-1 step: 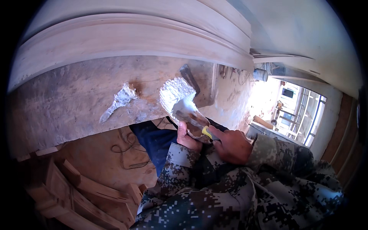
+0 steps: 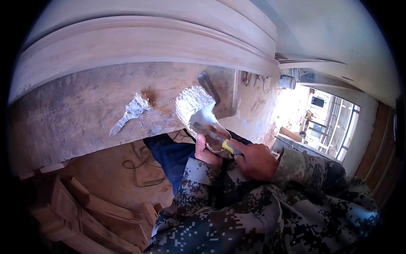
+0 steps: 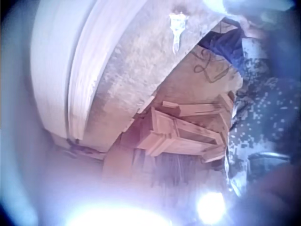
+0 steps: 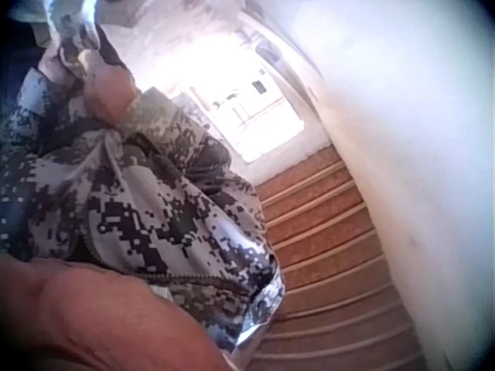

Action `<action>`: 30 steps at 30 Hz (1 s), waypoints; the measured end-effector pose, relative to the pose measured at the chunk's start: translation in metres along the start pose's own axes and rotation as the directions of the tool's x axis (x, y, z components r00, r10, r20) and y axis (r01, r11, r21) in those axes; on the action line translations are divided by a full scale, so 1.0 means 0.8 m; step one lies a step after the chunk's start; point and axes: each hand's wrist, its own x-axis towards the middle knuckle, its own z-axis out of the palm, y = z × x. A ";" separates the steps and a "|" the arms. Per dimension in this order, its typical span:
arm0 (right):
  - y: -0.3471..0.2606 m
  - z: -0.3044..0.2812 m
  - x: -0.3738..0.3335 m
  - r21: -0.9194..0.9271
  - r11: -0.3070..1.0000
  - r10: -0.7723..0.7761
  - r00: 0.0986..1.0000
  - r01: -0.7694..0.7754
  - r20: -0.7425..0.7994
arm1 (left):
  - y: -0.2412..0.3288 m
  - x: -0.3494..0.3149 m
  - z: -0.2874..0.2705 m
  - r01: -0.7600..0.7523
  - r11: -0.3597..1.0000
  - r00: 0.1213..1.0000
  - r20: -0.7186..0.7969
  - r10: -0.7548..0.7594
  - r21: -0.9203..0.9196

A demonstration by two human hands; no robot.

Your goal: The person applies a thick white plaster-like substance to a curved wooden molding using a putty knife. They spread the material into a gap and smooth the surface repeatedly. The person then uses a chisel to scrape and refine the edges of the applied plaster.

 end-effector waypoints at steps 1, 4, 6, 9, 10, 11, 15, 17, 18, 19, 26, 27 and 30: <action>0.005 0.005 0.002 0.069 0.997 -0.028 0.999 0.031 -0.036 | -0.001 0.002 -0.003 -0.016 1.000 1.000 -0.025 0.016 0.014; 0.000 0.011 0.003 0.000 0.999 0.039 0.999 -0.039 -0.028 | -0.007 0.005 -0.012 0.033 0.999 0.997 0.066 -0.034 0.021; -0.009 0.002 0.005 -0.049 0.999 0.021 0.999 -0.023 -0.032 | -0.002 0.003 -0.007 0.021 0.998 0.999 0.034 -0.023 0.051; -0.017 0.002 0.021 -0.119 0.993 -0.036 0.997 0.026 -0.075 | 0.000 -0.002 0.003 0.045 0.999 0.998 0.040 -0.044 -0.016; -0.018 0.002 0.026 -0.142 0.989 -0.060 0.994 0.046 -0.094 | 0.000 -0.004 0.008 0.060 0.997 0.997 0.053 -0.057 -0.057; -0.013 0.001 0.027 -0.116 0.990 -0.091 0.989 0.078 -0.119 | -0.002 -0.006 0.016 0.048 0.999 0.999 0.013 -0.049 0.006; 0.010 -0.021 0.002 -0.098 0.989 -0.117 0.990 0.109 -0.077 | 0.000 -0.002 0.027 -0.093 0.993 0.985 0.150 0.080 0.078; 0.005 -0.034 -0.010 -0.137 0.987 -0.084 0.996 0.083 -0.005 | 0.002 0.001 0.023 -0.093 0.992 0.995 0.049 0.089 0.084; 0.001 -0.041 -0.015 -0.165 0.984 -0.063 0.998 0.064 0.012 | 0.000 0.003 0.022 -0.085 0.993 0.996 -0.001 0.086 0.082; -0.001 -0.043 -0.016 -0.194 0.980 -0.041 0.999 0.046 0.029 | 0.000 0.003 0.019 -0.076 0.995 0.997 -0.002 0.076 0.057; 0.001 -0.040 -0.001 -0.154 0.987 -0.036 0.999 0.038 0.017 | 0.003 0.003 0.011 -0.006 0.996 0.999 0.049 0.002 0.087; 0.001 -0.039 0.001 -0.161 0.986 -0.031 0.999 0.035 0.031 | 0.004 0.002 0.012 0.003 0.996 0.998 0.062 -0.009 0.086; 0.000 -0.033 0.007 -0.175 0.984 -0.023 0.999 0.029 0.040 | 0.005 0.002 0.002 0.017 0.997 0.999 0.027 -0.019 0.076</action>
